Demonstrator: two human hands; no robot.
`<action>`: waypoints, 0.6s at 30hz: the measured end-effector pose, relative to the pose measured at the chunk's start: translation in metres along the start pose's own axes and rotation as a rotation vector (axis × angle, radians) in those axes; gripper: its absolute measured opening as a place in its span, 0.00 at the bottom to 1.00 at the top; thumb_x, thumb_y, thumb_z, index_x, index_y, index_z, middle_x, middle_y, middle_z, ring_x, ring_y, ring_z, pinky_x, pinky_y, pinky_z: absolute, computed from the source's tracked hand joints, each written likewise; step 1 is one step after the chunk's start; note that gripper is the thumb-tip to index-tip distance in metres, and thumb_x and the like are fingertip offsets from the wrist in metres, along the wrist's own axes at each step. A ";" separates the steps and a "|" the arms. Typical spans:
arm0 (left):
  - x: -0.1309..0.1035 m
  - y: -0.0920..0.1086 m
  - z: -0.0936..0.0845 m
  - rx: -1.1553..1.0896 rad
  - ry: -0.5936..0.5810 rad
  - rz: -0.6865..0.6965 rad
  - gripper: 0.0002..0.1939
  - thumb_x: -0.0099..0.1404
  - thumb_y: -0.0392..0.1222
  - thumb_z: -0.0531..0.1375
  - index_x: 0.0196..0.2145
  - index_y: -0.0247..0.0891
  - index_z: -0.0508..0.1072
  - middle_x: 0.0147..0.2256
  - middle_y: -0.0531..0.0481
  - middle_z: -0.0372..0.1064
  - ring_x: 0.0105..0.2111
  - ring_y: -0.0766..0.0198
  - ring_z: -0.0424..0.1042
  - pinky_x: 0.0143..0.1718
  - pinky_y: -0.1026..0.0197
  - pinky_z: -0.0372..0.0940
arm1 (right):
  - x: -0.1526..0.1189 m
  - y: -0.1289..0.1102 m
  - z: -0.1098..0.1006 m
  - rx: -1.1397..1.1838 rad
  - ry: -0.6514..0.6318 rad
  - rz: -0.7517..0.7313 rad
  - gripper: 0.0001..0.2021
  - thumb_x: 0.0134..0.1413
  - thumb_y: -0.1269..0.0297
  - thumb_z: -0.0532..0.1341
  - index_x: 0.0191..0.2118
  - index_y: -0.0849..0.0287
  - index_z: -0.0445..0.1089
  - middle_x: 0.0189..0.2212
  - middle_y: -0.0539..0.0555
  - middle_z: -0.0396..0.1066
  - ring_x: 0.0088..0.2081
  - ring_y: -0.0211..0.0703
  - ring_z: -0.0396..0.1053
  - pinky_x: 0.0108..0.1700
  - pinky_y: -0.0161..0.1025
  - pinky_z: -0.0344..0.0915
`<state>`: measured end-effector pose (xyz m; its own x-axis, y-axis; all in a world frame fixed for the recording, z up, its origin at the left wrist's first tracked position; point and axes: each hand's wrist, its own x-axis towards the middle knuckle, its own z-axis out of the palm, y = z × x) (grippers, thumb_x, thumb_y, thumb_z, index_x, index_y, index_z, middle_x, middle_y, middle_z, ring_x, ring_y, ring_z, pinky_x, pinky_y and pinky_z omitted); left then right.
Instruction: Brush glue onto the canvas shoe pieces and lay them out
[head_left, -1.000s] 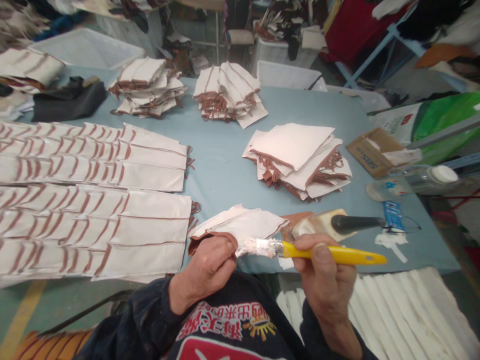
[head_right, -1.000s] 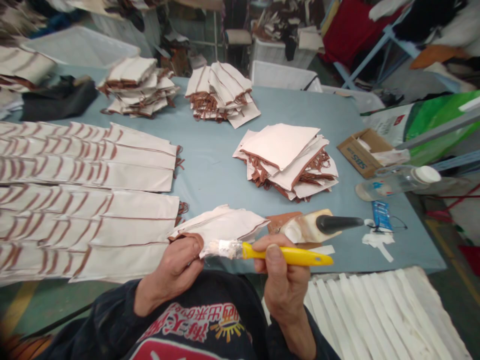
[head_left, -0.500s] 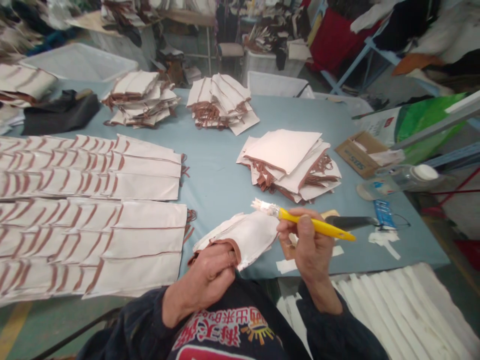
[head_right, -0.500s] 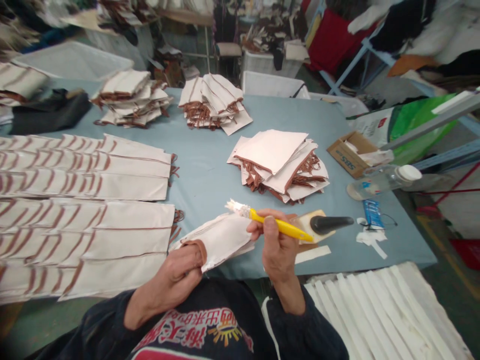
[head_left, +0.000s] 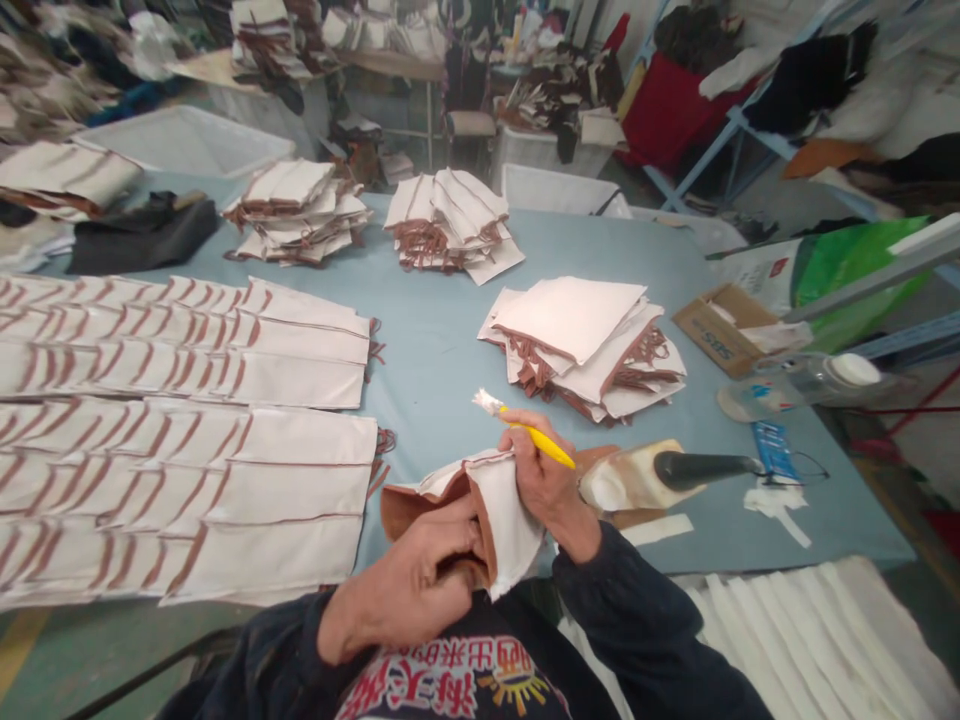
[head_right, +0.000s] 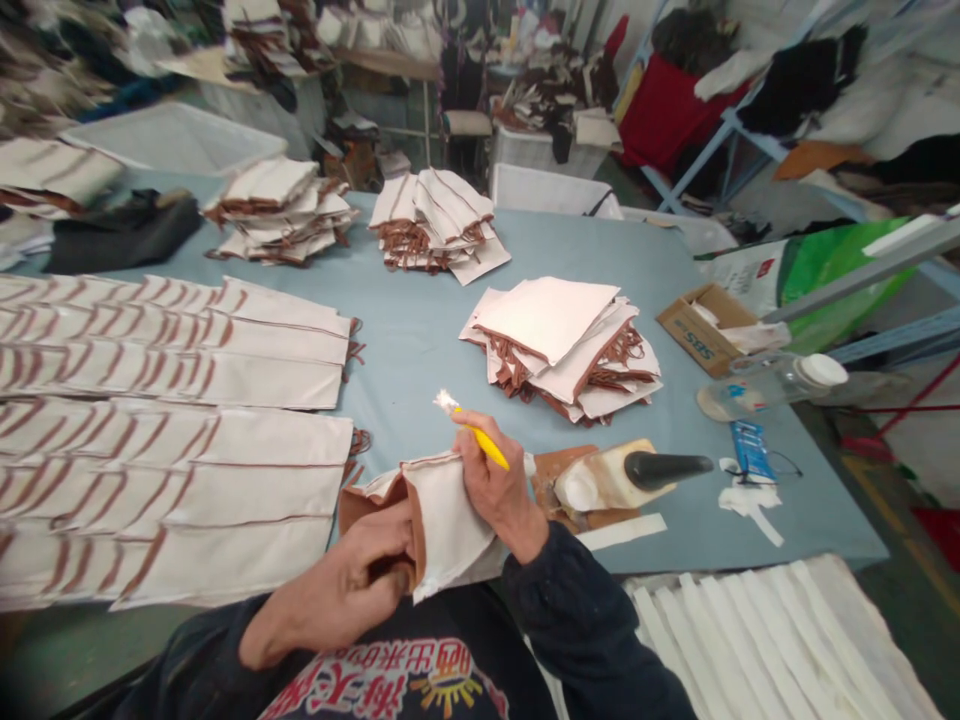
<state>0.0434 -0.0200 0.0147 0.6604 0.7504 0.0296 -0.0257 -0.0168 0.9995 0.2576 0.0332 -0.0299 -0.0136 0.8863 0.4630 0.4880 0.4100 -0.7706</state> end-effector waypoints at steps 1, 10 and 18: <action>-0.001 0.002 -0.004 -0.087 0.001 -0.061 0.09 0.59 0.30 0.58 0.36 0.39 0.73 0.39 0.46 0.75 0.42 0.56 0.75 0.48 0.56 0.71 | -0.001 0.000 -0.001 -0.012 0.032 -0.002 0.14 0.78 0.60 0.53 0.52 0.56 0.76 0.31 0.51 0.81 0.28 0.41 0.78 0.34 0.36 0.74; 0.031 0.004 -0.016 -0.044 0.292 -0.262 0.20 0.68 0.54 0.63 0.27 0.42 0.61 0.26 0.57 0.56 0.28 0.65 0.57 0.30 0.63 0.56 | 0.009 -0.008 0.003 -0.042 0.104 -0.078 0.14 0.76 0.59 0.56 0.48 0.57 0.78 0.33 0.55 0.82 0.31 0.44 0.80 0.38 0.39 0.77; 0.037 0.008 -0.024 0.025 0.277 -0.280 0.15 0.69 0.50 0.60 0.30 0.43 0.60 0.25 0.60 0.55 0.25 0.67 0.54 0.27 0.64 0.52 | 0.007 -0.048 -0.045 0.326 0.288 0.098 0.17 0.76 0.54 0.57 0.39 0.57 0.78 0.18 0.45 0.66 0.17 0.37 0.63 0.21 0.34 0.61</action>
<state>0.0496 0.0241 0.0240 0.4117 0.8780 -0.2441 0.1473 0.2002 0.9686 0.2732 0.0096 0.0300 0.2849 0.8471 0.4485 0.1737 0.4145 -0.8933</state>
